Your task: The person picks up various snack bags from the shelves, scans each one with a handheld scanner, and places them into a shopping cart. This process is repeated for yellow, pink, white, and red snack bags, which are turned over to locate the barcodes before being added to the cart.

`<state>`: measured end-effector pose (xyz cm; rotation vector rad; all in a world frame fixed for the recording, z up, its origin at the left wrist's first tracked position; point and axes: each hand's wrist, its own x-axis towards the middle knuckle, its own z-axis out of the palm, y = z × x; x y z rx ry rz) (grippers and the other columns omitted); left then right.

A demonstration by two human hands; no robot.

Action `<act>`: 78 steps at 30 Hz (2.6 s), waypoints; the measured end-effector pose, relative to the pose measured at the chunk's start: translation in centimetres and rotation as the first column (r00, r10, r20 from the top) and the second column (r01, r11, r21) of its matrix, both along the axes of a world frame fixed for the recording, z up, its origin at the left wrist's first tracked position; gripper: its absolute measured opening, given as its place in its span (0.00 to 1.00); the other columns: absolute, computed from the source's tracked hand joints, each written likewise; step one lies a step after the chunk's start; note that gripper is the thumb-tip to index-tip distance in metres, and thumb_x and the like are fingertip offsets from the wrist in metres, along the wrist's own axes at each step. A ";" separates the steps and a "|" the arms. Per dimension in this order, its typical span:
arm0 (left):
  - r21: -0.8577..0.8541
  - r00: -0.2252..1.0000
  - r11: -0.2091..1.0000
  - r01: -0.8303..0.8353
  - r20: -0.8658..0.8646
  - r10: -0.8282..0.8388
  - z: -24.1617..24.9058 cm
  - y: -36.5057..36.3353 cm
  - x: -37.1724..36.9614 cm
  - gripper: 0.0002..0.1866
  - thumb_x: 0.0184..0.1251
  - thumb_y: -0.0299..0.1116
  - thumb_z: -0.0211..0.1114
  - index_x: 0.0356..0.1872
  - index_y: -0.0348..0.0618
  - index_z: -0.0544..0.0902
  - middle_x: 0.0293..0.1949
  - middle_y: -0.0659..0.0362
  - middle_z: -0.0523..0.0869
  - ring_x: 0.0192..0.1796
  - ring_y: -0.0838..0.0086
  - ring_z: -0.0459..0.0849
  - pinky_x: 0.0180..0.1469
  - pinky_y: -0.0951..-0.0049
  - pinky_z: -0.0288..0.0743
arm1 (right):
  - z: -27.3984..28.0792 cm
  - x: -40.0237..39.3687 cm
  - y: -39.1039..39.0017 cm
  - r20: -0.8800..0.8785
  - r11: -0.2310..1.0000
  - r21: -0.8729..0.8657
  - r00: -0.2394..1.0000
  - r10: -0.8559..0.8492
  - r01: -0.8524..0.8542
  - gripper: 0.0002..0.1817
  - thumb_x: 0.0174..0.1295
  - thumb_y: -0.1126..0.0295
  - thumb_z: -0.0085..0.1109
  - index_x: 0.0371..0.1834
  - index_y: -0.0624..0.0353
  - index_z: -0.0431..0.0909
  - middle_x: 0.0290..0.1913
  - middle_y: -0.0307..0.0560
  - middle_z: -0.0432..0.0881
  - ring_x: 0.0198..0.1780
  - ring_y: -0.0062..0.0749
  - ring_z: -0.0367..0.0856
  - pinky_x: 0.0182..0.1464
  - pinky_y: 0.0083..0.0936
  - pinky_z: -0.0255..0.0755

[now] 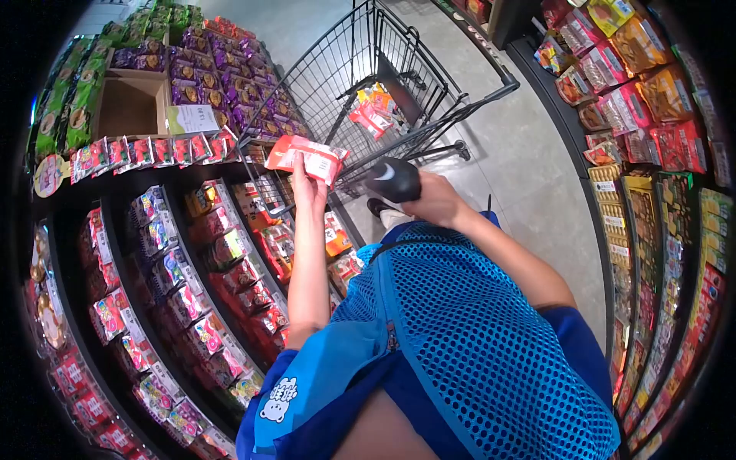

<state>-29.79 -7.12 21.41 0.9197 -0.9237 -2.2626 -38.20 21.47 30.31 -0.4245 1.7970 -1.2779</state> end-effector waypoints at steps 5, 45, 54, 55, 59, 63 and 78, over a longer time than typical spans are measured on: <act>0.267 0.968 0.957 0.115 0.187 -0.168 -8.8 -3.9 -2.7 0.25 0.76 0.51 0.52 0.61 0.44 0.74 0.57 0.54 0.82 0.59 0.59 0.81 0.63 0.48 0.74 | -1.7 0.8 6.1 0.019 0.935 0.176 0.948 -0.317 0.309 0.15 0.47 0.75 0.67 0.40 0.67 0.77 0.28 0.48 0.83 0.25 0.26 0.83 0.29 0.26 0.77; -0.698 0.712 0.217 0.682 0.702 0.019 -11.1 7.7 13.7 0.31 0.49 0.18 0.60 0.60 0.39 0.71 0.64 0.49 0.70 0.77 0.46 0.51 0.75 0.55 0.57 | -11.7 -0.6 -1.1 -0.233 0.972 0.204 0.958 0.167 -0.119 0.21 0.51 0.74 0.66 0.50 0.61 0.74 0.37 0.43 0.81 0.34 0.26 0.81 0.30 0.25 0.80; -0.564 0.585 0.209 0.799 0.809 -0.056 -10.0 13.9 21.2 0.35 0.51 0.21 0.58 0.66 0.44 0.66 0.70 0.52 0.64 0.79 0.55 0.49 0.71 0.50 0.62 | -13.0 5.8 3.5 -0.310 0.941 0.314 0.924 0.224 -0.123 0.26 0.50 0.76 0.65 0.55 0.63 0.71 0.39 0.45 0.80 0.34 0.29 0.82 0.29 0.27 0.83; -0.536 0.557 0.194 0.822 0.828 -0.071 -9.8 14.3 22.1 0.36 0.52 0.21 0.58 0.68 0.44 0.65 0.71 0.52 0.63 0.79 0.55 0.48 0.71 0.48 0.61 | -13.0 6.6 4.0 -0.321 0.943 0.312 0.922 0.217 -0.114 0.25 0.50 0.76 0.64 0.54 0.64 0.71 0.38 0.46 0.80 0.33 0.30 0.82 0.29 0.27 0.83; -0.534 0.555 0.168 0.829 0.823 -0.121 -10.3 15.5 25.3 0.38 0.52 0.22 0.59 0.70 0.44 0.62 0.72 0.52 0.61 0.79 0.55 0.47 0.71 0.45 0.60 | -12.7 10.2 5.3 -0.375 0.943 0.319 0.901 0.219 -0.096 0.22 0.49 0.75 0.63 0.51 0.65 0.72 0.37 0.47 0.81 0.31 0.29 0.82 0.28 0.26 0.83; -0.497 0.512 0.127 0.859 0.846 -0.150 -10.2 17.1 27.8 0.41 0.53 0.23 0.60 0.72 0.44 0.59 0.74 0.53 0.57 0.80 0.57 0.44 0.71 0.46 0.59 | -12.6 13.3 7.0 -0.390 0.938 0.340 0.898 0.206 -0.068 0.24 0.48 0.76 0.63 0.52 0.62 0.72 0.37 0.46 0.80 0.31 0.29 0.82 0.28 0.26 0.82; -0.756 0.620 0.600 -0.262 0.344 0.705 -9.9 9.4 39.9 0.33 0.58 0.21 0.66 0.66 0.32 0.64 0.60 0.46 0.75 0.60 0.62 0.76 0.65 0.65 0.68 | -14.5 17.6 11.5 -0.280 0.981 0.179 0.952 0.127 -0.078 0.41 0.49 0.79 0.63 0.71 0.55 0.59 0.44 0.46 0.78 0.35 0.28 0.80 0.31 0.25 0.81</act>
